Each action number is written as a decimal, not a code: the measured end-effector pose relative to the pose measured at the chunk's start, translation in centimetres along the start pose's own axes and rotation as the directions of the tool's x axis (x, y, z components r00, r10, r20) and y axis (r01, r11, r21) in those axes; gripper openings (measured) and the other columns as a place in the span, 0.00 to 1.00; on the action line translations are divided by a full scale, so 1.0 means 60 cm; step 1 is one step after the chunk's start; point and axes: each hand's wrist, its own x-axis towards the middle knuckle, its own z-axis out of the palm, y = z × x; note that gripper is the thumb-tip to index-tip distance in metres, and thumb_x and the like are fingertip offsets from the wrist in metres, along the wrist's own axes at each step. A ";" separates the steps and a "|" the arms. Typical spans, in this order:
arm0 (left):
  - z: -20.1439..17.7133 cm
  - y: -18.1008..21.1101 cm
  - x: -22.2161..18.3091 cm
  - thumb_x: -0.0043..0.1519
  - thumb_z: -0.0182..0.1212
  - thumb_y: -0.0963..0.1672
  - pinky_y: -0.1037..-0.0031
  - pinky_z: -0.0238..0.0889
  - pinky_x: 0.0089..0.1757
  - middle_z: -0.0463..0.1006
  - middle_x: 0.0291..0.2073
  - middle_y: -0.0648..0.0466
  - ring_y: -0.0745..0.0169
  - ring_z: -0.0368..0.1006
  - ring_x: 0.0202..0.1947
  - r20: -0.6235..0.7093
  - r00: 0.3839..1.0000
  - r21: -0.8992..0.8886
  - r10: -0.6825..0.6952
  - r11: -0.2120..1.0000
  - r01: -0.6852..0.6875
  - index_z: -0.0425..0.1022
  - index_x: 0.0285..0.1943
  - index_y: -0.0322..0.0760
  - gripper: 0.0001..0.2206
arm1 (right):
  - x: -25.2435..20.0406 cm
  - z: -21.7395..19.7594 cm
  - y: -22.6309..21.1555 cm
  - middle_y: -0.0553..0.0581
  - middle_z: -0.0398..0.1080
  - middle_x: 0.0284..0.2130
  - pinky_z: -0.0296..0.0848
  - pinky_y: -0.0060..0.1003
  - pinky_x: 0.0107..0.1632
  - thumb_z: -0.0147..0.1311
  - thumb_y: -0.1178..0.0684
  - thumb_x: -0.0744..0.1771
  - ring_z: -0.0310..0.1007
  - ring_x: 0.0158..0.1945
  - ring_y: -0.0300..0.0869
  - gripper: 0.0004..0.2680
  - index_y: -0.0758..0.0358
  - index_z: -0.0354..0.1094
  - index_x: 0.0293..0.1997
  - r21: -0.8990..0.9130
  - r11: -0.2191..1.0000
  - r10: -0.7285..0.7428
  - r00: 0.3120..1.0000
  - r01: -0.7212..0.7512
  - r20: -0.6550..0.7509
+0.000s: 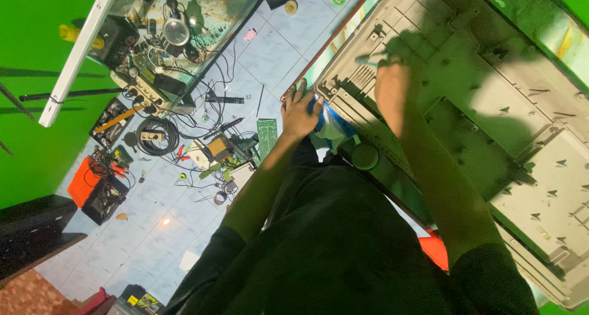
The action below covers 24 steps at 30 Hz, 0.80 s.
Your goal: The person removes speakers and wiring from an electronic keyboard casing, places the items on the floor, and uses a screwdriver to secure the plastic shell.
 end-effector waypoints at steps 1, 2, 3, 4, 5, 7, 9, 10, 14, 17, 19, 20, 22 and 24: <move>-0.004 0.002 0.003 0.66 0.50 0.56 0.40 0.31 0.67 0.47 0.80 0.57 0.45 0.36 0.79 0.019 1.000 0.001 -0.002 1.000 0.002 0.67 0.72 0.54 0.25 | 0.004 -0.001 0.003 0.61 0.76 0.26 0.69 0.40 0.32 0.49 0.51 0.69 0.75 0.29 0.48 0.10 0.60 0.78 0.35 0.029 0.999 0.022 0.998 -0.021 -0.062; -0.006 0.003 0.004 0.65 0.52 0.56 0.40 0.32 0.67 0.47 0.79 0.56 0.45 0.36 0.78 -0.003 1.000 -0.024 0.009 1.000 -0.009 0.66 0.72 0.54 0.25 | 0.001 -0.003 0.003 0.61 0.76 0.27 0.68 0.41 0.33 0.49 0.51 0.69 0.75 0.30 0.48 0.10 0.60 0.78 0.35 0.048 0.999 -0.002 0.996 0.006 -0.092; -0.008 0.004 0.003 0.64 0.53 0.55 0.40 0.33 0.66 0.48 0.78 0.55 0.44 0.37 0.77 -0.024 0.999 -0.048 0.022 0.999 -0.023 0.66 0.73 0.54 0.26 | -0.007 -0.007 -0.002 0.61 0.76 0.28 0.68 0.42 0.34 0.49 0.50 0.69 0.75 0.31 0.48 0.10 0.60 0.78 0.36 0.034 0.997 -0.062 0.997 0.063 -0.046; -0.009 0.005 0.004 0.64 0.55 0.55 0.39 0.34 0.66 0.49 0.78 0.55 0.44 0.38 0.77 -0.045 0.998 -0.072 0.033 0.997 -0.036 0.65 0.73 0.53 0.27 | -0.014 -0.013 -0.008 0.61 0.75 0.29 0.68 0.42 0.35 0.49 0.50 0.69 0.75 0.32 0.49 0.10 0.60 0.78 0.36 0.014 0.992 -0.124 0.992 0.124 0.001; -0.010 0.006 0.003 0.63 0.57 0.55 0.39 0.35 0.66 0.51 0.78 0.55 0.44 0.40 0.77 -0.049 0.999 -0.080 0.021 0.996 -0.025 0.67 0.72 0.54 0.26 | -0.011 -0.019 -0.014 0.61 0.75 0.30 0.68 0.43 0.36 0.50 0.50 0.68 0.74 0.33 0.49 0.09 0.60 0.78 0.37 -0.008 0.991 -0.132 0.990 0.132 0.041; -0.016 0.009 0.001 0.63 0.60 0.55 0.40 0.39 0.67 0.54 0.77 0.55 0.44 0.44 0.77 -0.059 0.998 -0.096 -0.003 0.995 -0.002 0.70 0.70 0.55 0.25 | 0.006 -0.034 -0.013 0.61 0.75 0.31 0.67 0.44 0.38 0.50 0.50 0.68 0.74 0.35 0.49 0.09 0.59 0.78 0.38 -0.036 0.998 -0.056 0.996 0.058 0.063; -0.026 0.012 0.003 0.63 0.61 0.55 0.36 0.38 0.65 0.54 0.76 0.54 0.43 0.44 0.75 -0.023 1.000 -0.104 -0.019 0.994 0.017 0.70 0.69 0.57 0.24 | 0.005 -0.053 0.005 0.61 0.75 0.33 0.67 0.46 0.40 0.50 0.50 0.68 0.74 0.37 0.50 0.09 0.59 0.77 0.38 0.030 0.999 -0.017 0.997 0.019 -0.071; -0.031 0.012 0.003 0.62 0.61 0.55 0.34 0.37 0.64 0.55 0.76 0.54 0.42 0.45 0.74 -0.005 1.000 -0.107 -0.027 0.994 0.026 0.70 0.69 0.58 0.24 | -0.006 -0.062 0.010 0.61 0.74 0.33 0.67 0.46 0.41 0.51 0.50 0.68 0.73 0.38 0.50 0.09 0.59 0.77 0.39 0.069 0.997 -0.034 0.993 0.042 -0.112; -0.041 0.021 0.004 0.59 0.66 0.56 0.35 0.44 0.62 0.59 0.74 0.52 0.40 0.49 0.73 -0.022 0.999 -0.097 -0.031 0.995 0.029 0.74 0.64 0.56 0.24 | -0.037 -0.091 -0.012 0.61 0.74 0.37 0.66 0.49 0.45 0.51 0.49 0.67 0.73 0.42 0.50 0.08 0.59 0.77 0.41 0.009 0.996 -0.093 0.994 0.094 -0.056; -0.065 0.018 0.017 0.57 0.67 0.55 0.34 0.45 0.61 0.61 0.72 0.51 0.40 0.51 0.72 0.043 0.999 -0.094 -0.019 0.995 0.023 0.75 0.63 0.55 0.24 | -0.054 -0.107 -0.050 0.61 0.73 0.39 0.66 0.51 0.48 0.52 0.49 0.67 0.72 0.45 0.51 0.08 0.58 0.77 0.42 -0.059 0.992 -0.112 0.994 0.112 0.003; -0.074 0.008 0.031 0.55 0.67 0.53 0.34 0.46 0.60 0.63 0.71 0.52 0.40 0.52 0.71 0.106 0.994 -0.087 0.000 0.996 0.009 0.78 0.59 0.55 0.21 | -0.061 -0.118 -0.071 0.61 0.73 0.41 0.65 0.52 0.50 0.52 0.49 0.67 0.72 0.47 0.51 0.08 0.58 0.76 0.43 -0.073 0.989 -0.127 0.992 0.129 0.021; -0.075 -0.002 0.040 0.58 0.65 0.53 0.35 0.45 0.61 0.65 0.69 0.51 0.40 0.53 0.71 0.129 0.991 -0.090 0.030 0.996 -0.018 0.79 0.59 0.55 0.19 | -0.059 -0.124 -0.078 0.61 0.73 0.41 0.65 0.53 0.51 0.53 0.48 0.67 0.72 0.48 0.52 0.09 0.58 0.76 0.43 -0.064 0.990 -0.126 0.992 0.127 0.022; -0.075 -0.028 0.066 0.64 0.61 0.52 0.37 0.42 0.64 0.68 0.66 0.48 0.39 0.54 0.70 0.176 0.980 -0.097 0.089 0.993 -0.073 0.80 0.60 0.56 0.16 | -0.055 -0.138 -0.090 0.61 0.73 0.43 0.65 0.54 0.53 0.53 0.48 0.67 0.71 0.50 0.52 0.09 0.58 0.76 0.44 -0.046 0.993 -0.108 0.994 0.109 0.008; -0.071 -0.055 0.084 0.62 0.62 0.50 0.44 0.52 0.60 0.73 0.63 0.49 0.40 0.61 0.65 0.057 0.963 -0.099 0.264 0.961 -0.258 0.81 0.55 0.51 0.14 | -0.059 -0.152 -0.105 0.61 0.72 0.44 0.64 0.55 0.55 0.53 0.48 0.66 0.71 0.52 0.52 0.09 0.58 0.76 0.45 -0.054 0.996 -0.074 0.997 0.073 -0.015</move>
